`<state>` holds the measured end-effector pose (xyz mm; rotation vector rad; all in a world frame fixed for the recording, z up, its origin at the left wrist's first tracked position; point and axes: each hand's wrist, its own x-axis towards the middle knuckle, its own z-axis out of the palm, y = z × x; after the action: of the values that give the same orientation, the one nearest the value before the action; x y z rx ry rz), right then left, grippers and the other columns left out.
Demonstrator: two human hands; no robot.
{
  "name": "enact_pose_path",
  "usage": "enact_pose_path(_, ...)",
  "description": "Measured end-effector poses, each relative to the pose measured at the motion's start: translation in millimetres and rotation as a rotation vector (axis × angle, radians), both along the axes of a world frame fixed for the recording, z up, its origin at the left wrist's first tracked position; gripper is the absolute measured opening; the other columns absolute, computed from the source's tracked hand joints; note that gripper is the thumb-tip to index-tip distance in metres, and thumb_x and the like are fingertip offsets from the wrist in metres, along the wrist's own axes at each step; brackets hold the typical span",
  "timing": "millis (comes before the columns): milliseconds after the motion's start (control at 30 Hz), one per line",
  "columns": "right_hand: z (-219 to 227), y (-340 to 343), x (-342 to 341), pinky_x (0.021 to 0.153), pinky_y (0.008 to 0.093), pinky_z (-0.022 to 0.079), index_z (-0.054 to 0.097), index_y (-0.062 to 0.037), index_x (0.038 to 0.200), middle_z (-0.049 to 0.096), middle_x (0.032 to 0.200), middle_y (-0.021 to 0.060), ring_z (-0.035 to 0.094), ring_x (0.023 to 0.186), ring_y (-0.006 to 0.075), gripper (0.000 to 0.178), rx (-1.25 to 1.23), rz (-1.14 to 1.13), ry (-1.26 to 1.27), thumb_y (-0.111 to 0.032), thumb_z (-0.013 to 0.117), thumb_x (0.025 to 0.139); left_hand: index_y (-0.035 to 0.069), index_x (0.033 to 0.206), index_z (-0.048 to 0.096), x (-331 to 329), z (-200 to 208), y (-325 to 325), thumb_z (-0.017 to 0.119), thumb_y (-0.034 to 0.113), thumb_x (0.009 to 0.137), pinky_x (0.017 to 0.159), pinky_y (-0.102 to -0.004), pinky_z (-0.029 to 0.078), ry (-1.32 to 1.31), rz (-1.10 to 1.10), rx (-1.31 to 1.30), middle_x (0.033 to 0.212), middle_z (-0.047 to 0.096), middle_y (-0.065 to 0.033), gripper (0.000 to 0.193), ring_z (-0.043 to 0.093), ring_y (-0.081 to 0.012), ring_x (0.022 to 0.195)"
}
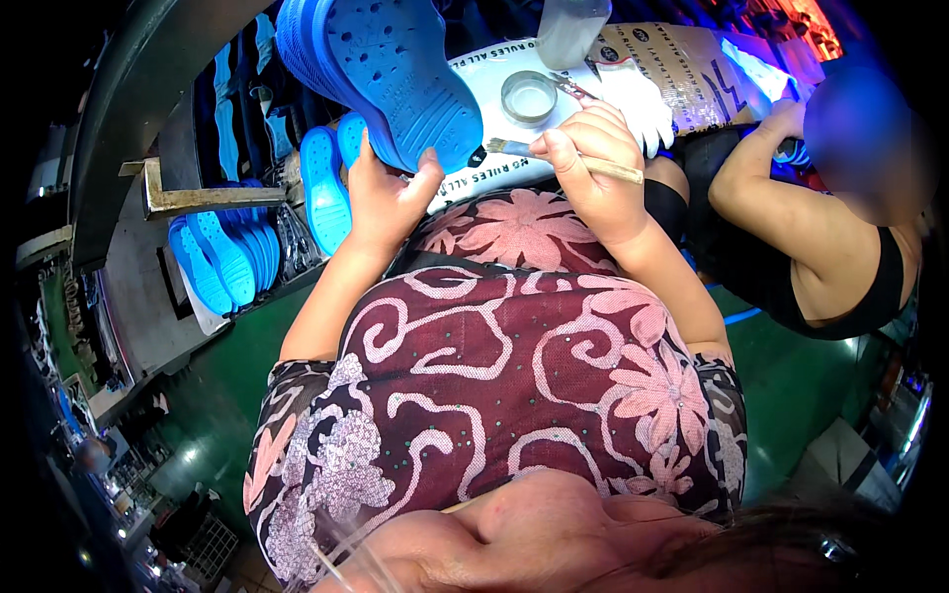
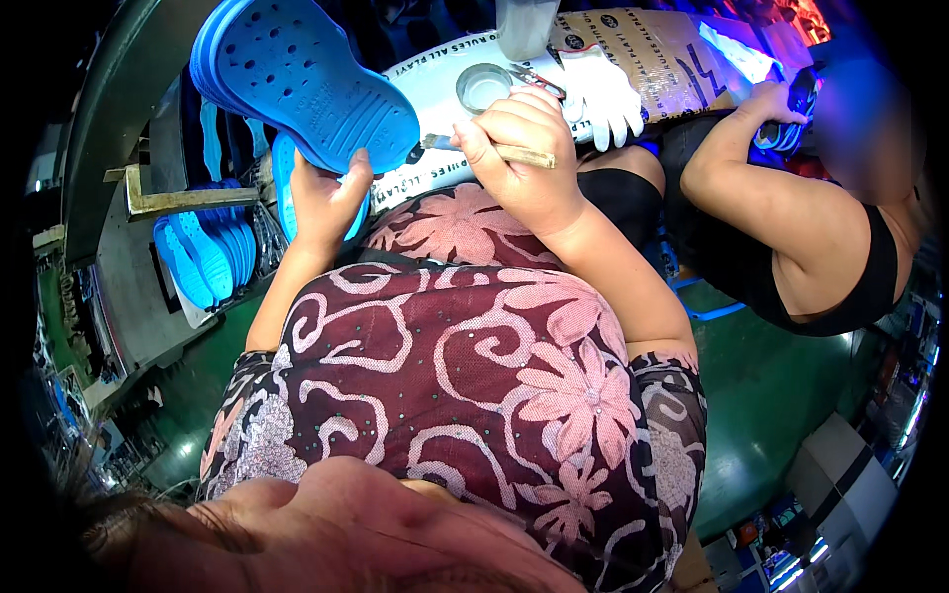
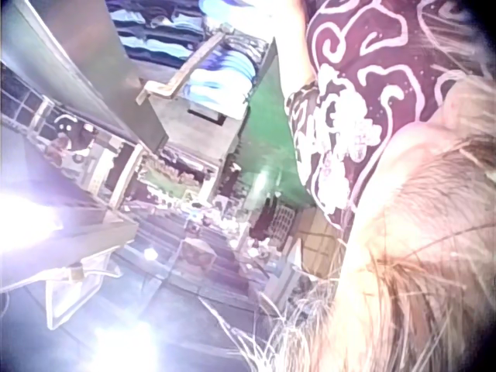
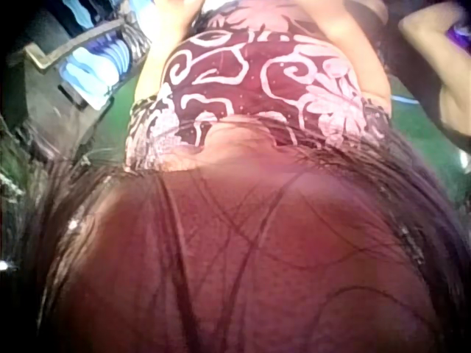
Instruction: The person repeatedly picks up shoe soles and applies adhesive to them using a brush.
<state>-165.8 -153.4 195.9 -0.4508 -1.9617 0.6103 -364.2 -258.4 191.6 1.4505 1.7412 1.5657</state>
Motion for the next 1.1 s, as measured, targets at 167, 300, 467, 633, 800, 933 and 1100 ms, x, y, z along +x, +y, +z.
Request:
enact_pose_path(167,0,-4,-7,0.064,0.0312,0.037,0.061,-0.0058,0.06,0.054,0.056,0.0041,0.05,0.056,0.0222,0.018,0.059,0.079,0.03,-0.014,0.062,0.077,-0.004,0.108,0.047,4,-4,2,0.061,0.001,0.071,0.068,-0.0259,0.048,-0.042,0.004,0.02,0.085,0.063,-0.0106,0.039,0.06,-0.0127,0.075)
enact_pose_path(300,-1,-3,-2,0.064,0.0314,0.037,0.061,-0.0053,0.061,0.055,0.057,0.0041,0.05,0.056,0.0221,0.018,0.037,0.09,-0.053,-0.015,0.062,0.077,-0.005,0.107,0.048,0,-8,4,0.062,0.0,0.071,0.068,-0.0259,0.048,0.055,0.019,0.052,0.085,0.063,-0.0111,0.039,0.06,-0.0135,0.075)
enact_pose_path(467,-2,-3,-2,0.067,0.0318,0.039,0.061,-0.0054,0.061,0.055,0.058,0.0034,0.051,0.057,0.0215,0.019,-0.033,0.066,0.015,-0.016,0.062,0.077,-0.005,0.104,0.049,5,-7,6,0.064,0.0,0.069,0.065,-0.0264,0.049,0.187,0.027,0.167,0.083,0.063,-0.0112,0.039,0.061,-0.015,0.071)
enact_pose_path(633,-2,-5,-4,0.076,0.0339,0.041,0.062,-0.0062,0.063,0.055,0.058,0.0032,0.052,0.058,0.0218,0.019,0.013,0.089,-0.063,-0.014,0.06,0.079,-0.002,0.098,0.053,1,-8,7,0.064,-0.001,0.067,0.063,-0.027,0.049,0.26,0.016,0.169,0.08,0.063,-0.0118,0.033,0.063,-0.0173,0.069)
enact_pose_path(800,-4,-2,2,0.068,0.0323,0.04,0.062,-0.005,0.062,0.055,0.058,0.0045,0.052,0.056,0.022,0.019,-0.033,0.109,-0.014,-0.013,0.059,0.08,-0.001,0.096,0.055,-6,-14,7,0.064,-0.002,0.066,0.062,-0.0276,0.049,0.312,-0.038,0.183,0.081,0.063,-0.0124,0.031,0.063,-0.019,0.069)
enact_pose_path(933,-2,0,0,0.061,0.0313,0.038,0.062,-0.0041,0.063,0.055,0.058,0.0055,0.05,0.055,0.0221,0.019,-0.055,0.102,0.07,-0.012,0.059,0.08,-0.001,0.097,0.056,-1,-15,11,0.064,-0.001,0.067,0.063,-0.029,0.049,0.306,-0.032,0.317,0.084,0.063,-0.0136,0.031,0.063,-0.0214,0.072)
enact_pose_path(1100,4,-3,-1,0.069,0.0319,0.039,0.062,-0.0036,0.066,0.057,0.06,0.0055,0.051,0.058,0.0204,0.021,0.043,0.089,-0.081,-0.011,0.054,0.084,-0.001,0.093,0.06,3,-4,10,0.064,-0.001,0.067,0.067,-0.0309,0.049,0.422,-0.05,0.285,0.084,0.063,-0.0131,0.026,0.063,-0.0228,0.075)
